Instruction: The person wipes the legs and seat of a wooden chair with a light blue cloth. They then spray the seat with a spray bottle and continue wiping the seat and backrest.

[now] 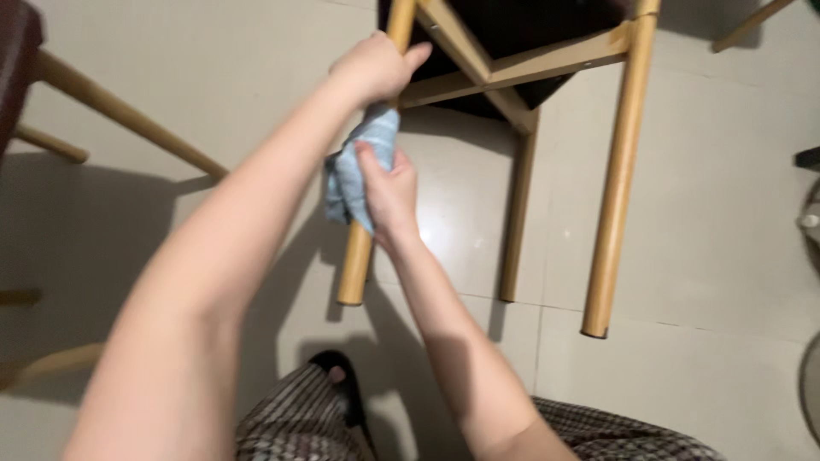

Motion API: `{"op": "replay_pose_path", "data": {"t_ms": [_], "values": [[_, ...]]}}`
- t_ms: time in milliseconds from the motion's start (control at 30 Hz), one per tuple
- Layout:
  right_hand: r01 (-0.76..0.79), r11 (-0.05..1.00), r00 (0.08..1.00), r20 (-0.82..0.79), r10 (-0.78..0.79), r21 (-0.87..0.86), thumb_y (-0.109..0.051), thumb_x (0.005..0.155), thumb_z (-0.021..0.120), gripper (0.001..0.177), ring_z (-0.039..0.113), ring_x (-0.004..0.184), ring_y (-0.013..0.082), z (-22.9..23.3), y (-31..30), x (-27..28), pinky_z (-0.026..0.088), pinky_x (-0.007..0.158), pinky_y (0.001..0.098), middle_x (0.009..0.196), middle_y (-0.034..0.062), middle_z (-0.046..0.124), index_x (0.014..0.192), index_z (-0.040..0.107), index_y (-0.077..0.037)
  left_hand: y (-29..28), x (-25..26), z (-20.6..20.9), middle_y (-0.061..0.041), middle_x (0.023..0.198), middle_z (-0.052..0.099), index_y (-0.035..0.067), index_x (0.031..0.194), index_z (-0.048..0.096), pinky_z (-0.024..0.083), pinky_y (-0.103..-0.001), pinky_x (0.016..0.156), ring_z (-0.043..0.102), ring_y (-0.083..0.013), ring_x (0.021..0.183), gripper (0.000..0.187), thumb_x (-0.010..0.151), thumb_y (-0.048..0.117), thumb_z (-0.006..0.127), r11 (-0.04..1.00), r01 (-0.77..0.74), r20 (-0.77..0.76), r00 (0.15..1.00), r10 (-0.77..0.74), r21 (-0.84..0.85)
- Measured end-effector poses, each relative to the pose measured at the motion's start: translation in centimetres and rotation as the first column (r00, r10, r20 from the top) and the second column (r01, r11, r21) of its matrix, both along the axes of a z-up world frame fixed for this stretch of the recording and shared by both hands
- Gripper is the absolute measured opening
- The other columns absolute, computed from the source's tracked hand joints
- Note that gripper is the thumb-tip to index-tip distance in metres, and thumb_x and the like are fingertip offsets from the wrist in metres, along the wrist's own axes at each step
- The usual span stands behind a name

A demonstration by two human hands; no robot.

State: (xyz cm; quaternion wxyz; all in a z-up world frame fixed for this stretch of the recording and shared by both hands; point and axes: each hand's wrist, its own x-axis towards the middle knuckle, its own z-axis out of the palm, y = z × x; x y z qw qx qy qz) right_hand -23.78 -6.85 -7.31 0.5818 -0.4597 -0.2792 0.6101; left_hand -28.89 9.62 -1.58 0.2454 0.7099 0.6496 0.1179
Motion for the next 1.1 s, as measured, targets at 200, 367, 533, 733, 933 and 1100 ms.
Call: {"op": "replay_pose_path", "data": {"t_ms": [200,367,533,733,933,1100], "values": [[-0.022,0.998,0.984,0.180,0.010,0.064,-0.021,0.097,0.067,0.032,0.066,0.089,0.0113,0.4,-6.9,-0.4,0.057,0.080,0.0288,0.101,0.0061,0.073,0.120,0.065,0.000,0.5,1.6,-3.9,-0.025,0.106,0.070,-0.006,0.113,0.058,0.055,-0.050,0.087,0.069,-0.0409,0.101,0.047,0.096,0.039,0.063,0.962,-0.207,0.033,0.978,0.204,0.178],[-0.169,0.981,0.876,0.441,0.193,-0.094,-0.027,0.092,0.069,0.039,0.073,0.092,0.0163,3.2,-13.0,2.6,0.059,0.084,0.0321,0.101,0.0107,0.077,0.121,0.065,-0.001,-1.2,2.3,-2.6,-0.024,0.104,0.071,-0.006,0.113,0.058,0.055,-0.049,0.086,0.070,-0.0393,0.098,0.044,0.099,0.036,0.059,0.972,-0.205,0.044,0.979,0.201,0.114],[-0.314,0.820,0.423,0.703,0.572,-0.479,-0.048,0.093,0.070,0.052,0.074,0.085,0.0237,7.4,-14.1,8.9,0.059,0.080,0.0358,0.091,0.0152,0.075,0.115,0.068,-0.001,-3.1,3.4,-2.3,-0.024,0.106,0.071,-0.005,0.114,0.059,0.055,-0.050,0.087,0.070,-0.0390,0.099,0.045,0.100,0.038,0.057,0.976,-0.206,0.052,0.978,0.203,0.068],[-0.453,0.672,0.348,0.578,0.738,-0.585,-0.042,0.084,0.073,0.047,0.070,0.073,0.0228,9.6,-13.0,15.5,0.057,0.068,0.0360,0.086,0.0121,0.079,0.119,0.075,-0.011,-0.7,2.4,-3.0,-0.024,0.112,0.069,-0.008,0.128,0.052,0.054,-0.052,0.089,0.069,-0.0393,0.102,0.056,0.100,0.040,0.057,0.978,-0.200,-0.020,0.979,0.202,0.062],[-0.352,0.870,0.751,0.659,0.043,0.344,-0.021,0.099,0.074,0.032,0.067,0.105,0.0122,11.4,-4.6,21.5,0.057,0.093,0.0297,0.113,0.0010,0.069,0.125,0.061,-0.007,-3.6,4.2,1.5,-0.020,0.121,0.066,0.008,0.141,0.052,0.049,-0.053,0.086,0.063,-0.0365,0.109,0.074,0.096,0.065,0.065,0.526,0.225,-0.310,0.948,0.078,0.820],[-0.473,0.757,0.338,0.886,-0.317,0.451,-0.013,0.095,0.085,0.036,0.065,0.098,0.0187,14.7,1.4,25.8,0.055,0.084,0.0344,0.109,0.0082,0.064,0.120,0.061,-0.003,-8.8,8.2,9.2,-0.006,0.112,0.069,0.009,0.121,0.064,0.057,-0.030,0.089,0.067,-0.0136,0.101,0.036,0.095,0.032,0.075,0.834,0.416,0.549,0.628,-0.552,0.362]]}}
